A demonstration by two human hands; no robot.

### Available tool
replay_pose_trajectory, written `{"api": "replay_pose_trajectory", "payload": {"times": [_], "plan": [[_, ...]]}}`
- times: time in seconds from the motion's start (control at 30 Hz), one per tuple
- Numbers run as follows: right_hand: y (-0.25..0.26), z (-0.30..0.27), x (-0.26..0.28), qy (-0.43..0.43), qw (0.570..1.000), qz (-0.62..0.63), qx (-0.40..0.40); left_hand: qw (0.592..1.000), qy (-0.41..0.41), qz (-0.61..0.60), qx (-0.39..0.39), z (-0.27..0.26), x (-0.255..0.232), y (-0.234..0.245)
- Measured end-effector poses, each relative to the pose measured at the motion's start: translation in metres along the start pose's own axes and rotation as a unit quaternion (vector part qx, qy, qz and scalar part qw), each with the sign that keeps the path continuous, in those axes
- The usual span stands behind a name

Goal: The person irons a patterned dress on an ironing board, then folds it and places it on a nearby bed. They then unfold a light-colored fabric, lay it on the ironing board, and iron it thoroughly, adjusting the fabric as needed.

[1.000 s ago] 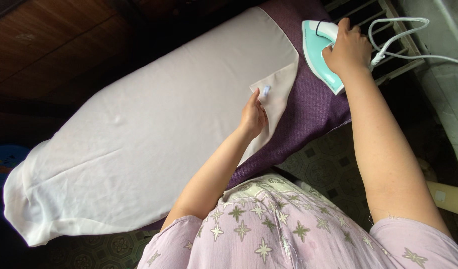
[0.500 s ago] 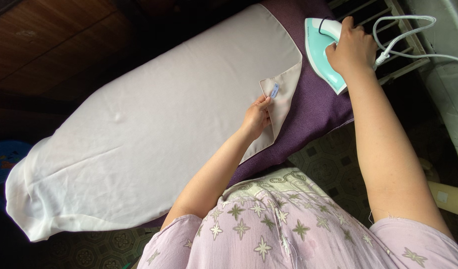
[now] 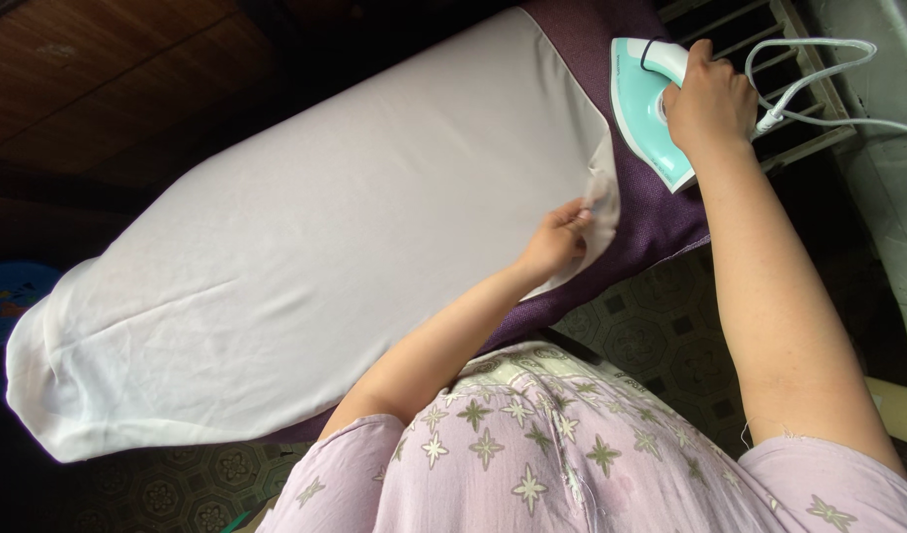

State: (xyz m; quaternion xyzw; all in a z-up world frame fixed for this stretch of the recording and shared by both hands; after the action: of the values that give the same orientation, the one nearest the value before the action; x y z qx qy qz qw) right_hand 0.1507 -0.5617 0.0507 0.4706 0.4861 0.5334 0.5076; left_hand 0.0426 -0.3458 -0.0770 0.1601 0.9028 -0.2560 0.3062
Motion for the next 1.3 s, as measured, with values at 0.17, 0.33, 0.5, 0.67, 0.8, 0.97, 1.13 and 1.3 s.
{"api": "replay_pose_trajectory", "payload": {"times": [0.17,0.33,0.5,0.67,0.8,0.97,1.13,1.3], "plan": [[0.008,0.001,-0.018,-0.038,0.999,0.011,-0.03,0.959,-0.144,0.242,-0.034,0.009,0.013,-0.063],[0.043,-0.004,-0.024,0.001,0.99,-0.057,-0.126,0.924,-0.188,0.322,0.084,0.017,0.037,-0.106],[0.065,-0.006,0.024,0.052,0.993,0.031,-0.103,0.906,-0.155,0.364,0.147,-0.003,0.045,-0.096],[0.071,-0.007,0.115,0.143,0.982,0.094,-0.079,0.948,-0.174,0.262,-0.06,-0.065,-0.014,0.016],[0.065,-0.007,0.182,0.233,0.968,0.082,-0.047,0.897,-0.257,0.136,-0.333,-0.132,-0.054,0.13],[0.037,0.017,0.232,0.283,0.958,0.039,-0.015,0.823,-0.208,0.232,-0.476,-0.181,-0.063,0.189],[0.013,0.075,0.226,0.257,0.966,-0.008,-0.042,0.71,-0.305,0.377,-0.511,-0.203,-0.076,0.194],[-0.007,0.128,0.177,0.165,0.981,-0.079,-0.066,0.653,-0.348,0.469,-0.481,-0.224,-0.082,0.199]]}}
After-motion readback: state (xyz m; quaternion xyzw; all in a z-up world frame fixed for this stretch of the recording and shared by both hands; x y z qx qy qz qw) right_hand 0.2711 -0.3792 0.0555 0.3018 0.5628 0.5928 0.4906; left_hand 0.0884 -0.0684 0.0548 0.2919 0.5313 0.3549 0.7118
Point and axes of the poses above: each hand's wrist, its own z-axis towards the middle knuckle, its own y-axis out of the back of the hand, x = y × z, the point moved 7 cm from there along z, towards the middle knuckle, and after that the axes turned 15 degrees about y, right-handed, at the moved point
